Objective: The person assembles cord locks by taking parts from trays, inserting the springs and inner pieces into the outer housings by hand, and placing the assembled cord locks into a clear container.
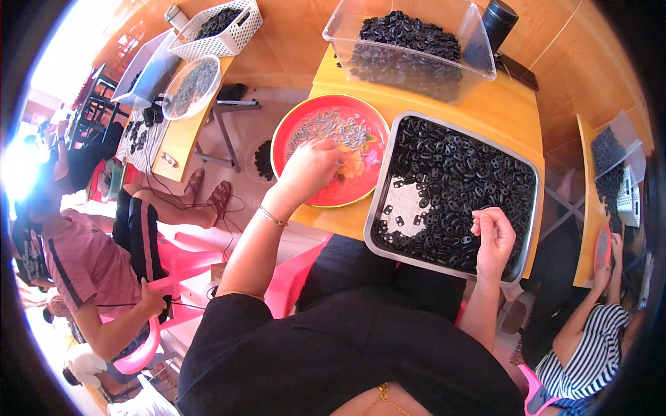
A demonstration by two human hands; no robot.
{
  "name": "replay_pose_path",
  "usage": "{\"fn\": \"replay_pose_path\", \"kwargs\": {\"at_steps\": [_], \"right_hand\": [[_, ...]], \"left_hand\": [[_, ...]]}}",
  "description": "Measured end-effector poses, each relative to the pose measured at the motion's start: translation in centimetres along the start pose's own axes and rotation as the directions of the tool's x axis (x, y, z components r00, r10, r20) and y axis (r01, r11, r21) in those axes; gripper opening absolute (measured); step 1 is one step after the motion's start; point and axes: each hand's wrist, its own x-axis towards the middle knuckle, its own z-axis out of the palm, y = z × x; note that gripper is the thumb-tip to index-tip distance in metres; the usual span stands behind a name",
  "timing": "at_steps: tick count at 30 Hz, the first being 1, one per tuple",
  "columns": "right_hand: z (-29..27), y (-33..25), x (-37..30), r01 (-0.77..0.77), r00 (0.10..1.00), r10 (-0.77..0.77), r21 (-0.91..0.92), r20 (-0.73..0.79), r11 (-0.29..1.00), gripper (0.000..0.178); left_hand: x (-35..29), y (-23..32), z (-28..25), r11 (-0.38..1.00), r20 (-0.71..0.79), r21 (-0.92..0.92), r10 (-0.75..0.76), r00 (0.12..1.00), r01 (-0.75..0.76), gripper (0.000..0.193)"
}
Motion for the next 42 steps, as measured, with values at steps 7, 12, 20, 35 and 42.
{"fn": "replay_pose_path", "kwargs": {"at_steps": [7, 12, 20, 35, 42], "right_hand": [[0.5, -0.2, 0.1, 0.013, 1.0, -0.013, 0.001, 0.017, 1.0, 0.009], [0.6, -0.1, 0.1, -0.004, 1.0, 0.004, -0.005, 0.014, 1.0, 0.009], [1.1, 0.0, -0.3, -0.01, 0.999, 0.009, 0.024, 0.052, 1.0, 0.009], [5.7, 0.7, 0.9, 0.322, 0.87, -0.028, -0.524, 0.492, 0.789, 0.01], [7.7, 1.4, 1.0, 0.395, 0.825, 0.087, -0.679, 0.559, 0.619, 0.015]], "left_hand": [[0.0, 0.2, 1.3, 0.995, 0.001, 0.093, -0.044, 0.999, 0.044, 0.007], [0.4, 0.6, 1.2, 0.985, -0.005, 0.162, -0.063, 0.998, 0.063, 0.01], [0.7, -0.2, 1.1, 0.982, 0.108, 0.182, -0.074, 0.991, 0.053, 0.011], [-1.0, 4.9, 0.3, 0.68, -0.133, -0.717, -0.347, 0.928, 0.152, 0.009], [-2.4, 8.0, 2.1, 0.121, 0.12, -0.977, -0.375, 0.919, 0.177, 0.006]]}}
